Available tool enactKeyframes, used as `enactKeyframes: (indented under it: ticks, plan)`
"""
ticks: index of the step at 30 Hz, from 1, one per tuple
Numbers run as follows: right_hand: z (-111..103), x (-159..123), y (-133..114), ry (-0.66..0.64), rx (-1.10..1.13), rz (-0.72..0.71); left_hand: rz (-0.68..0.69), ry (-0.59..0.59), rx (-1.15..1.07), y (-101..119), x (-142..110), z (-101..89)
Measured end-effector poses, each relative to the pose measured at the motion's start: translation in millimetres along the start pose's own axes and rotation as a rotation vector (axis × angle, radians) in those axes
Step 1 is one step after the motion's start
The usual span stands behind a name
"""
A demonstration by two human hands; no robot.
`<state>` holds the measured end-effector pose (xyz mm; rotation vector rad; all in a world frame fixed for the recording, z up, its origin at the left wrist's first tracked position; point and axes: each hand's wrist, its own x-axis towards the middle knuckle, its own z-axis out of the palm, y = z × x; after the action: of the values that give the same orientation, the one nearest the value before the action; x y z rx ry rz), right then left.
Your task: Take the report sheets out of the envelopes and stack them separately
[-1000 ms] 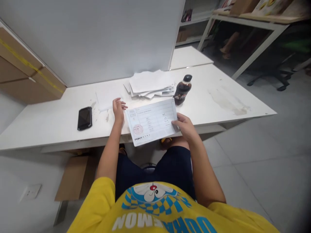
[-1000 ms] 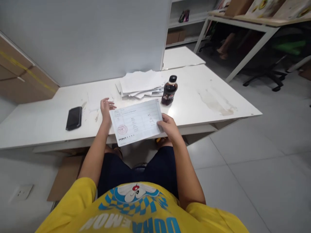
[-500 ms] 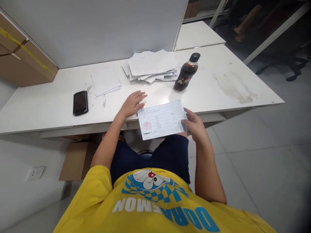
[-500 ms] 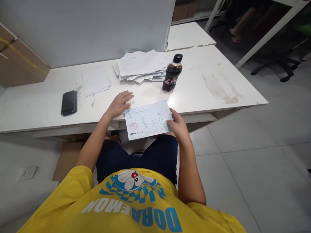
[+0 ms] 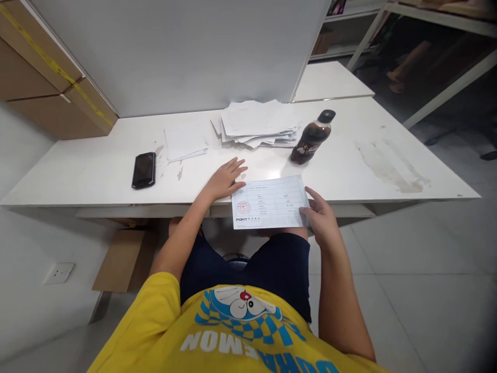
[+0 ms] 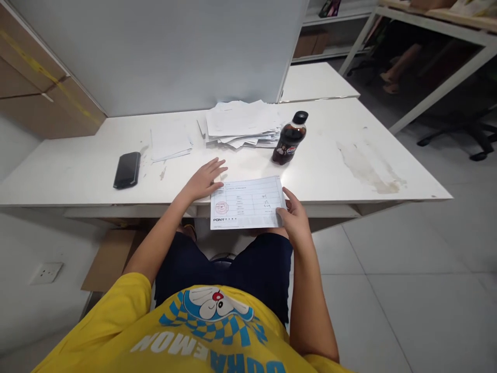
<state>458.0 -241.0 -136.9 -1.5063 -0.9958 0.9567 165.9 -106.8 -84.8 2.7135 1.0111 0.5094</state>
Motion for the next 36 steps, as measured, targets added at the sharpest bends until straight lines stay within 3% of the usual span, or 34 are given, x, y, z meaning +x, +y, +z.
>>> enactKeyframes:
  ticks: [8,13,19,22,27,30,36]
  plan:
    - [9,15,-4,0.059,-0.083,-0.1,-0.022,-0.033,-0.042,7,-5,3.7]
    - [10,18,-11,0.115,-0.183,-0.131,-0.046,0.005,0.017,8,-10,12.0]
    - [11,13,-25,0.059,-0.277,-0.152,-0.107,0.029,0.097,10,-22,14.1]
    - [10,30,-36,0.114,-0.295,-0.168,-0.119,0.022,0.126,11,-23,15.2]
    - [11,85,-57,0.305,-0.226,-0.277,-0.112,0.027,0.143,10,-22,16.7]
    - [15,106,-60,0.349,-0.176,-0.309,-0.122,0.057,0.103,9,-23,16.2]
    - [20,95,-49,0.389,-0.154,-0.276,-0.147,0.059,0.016,11,-23,12.3]
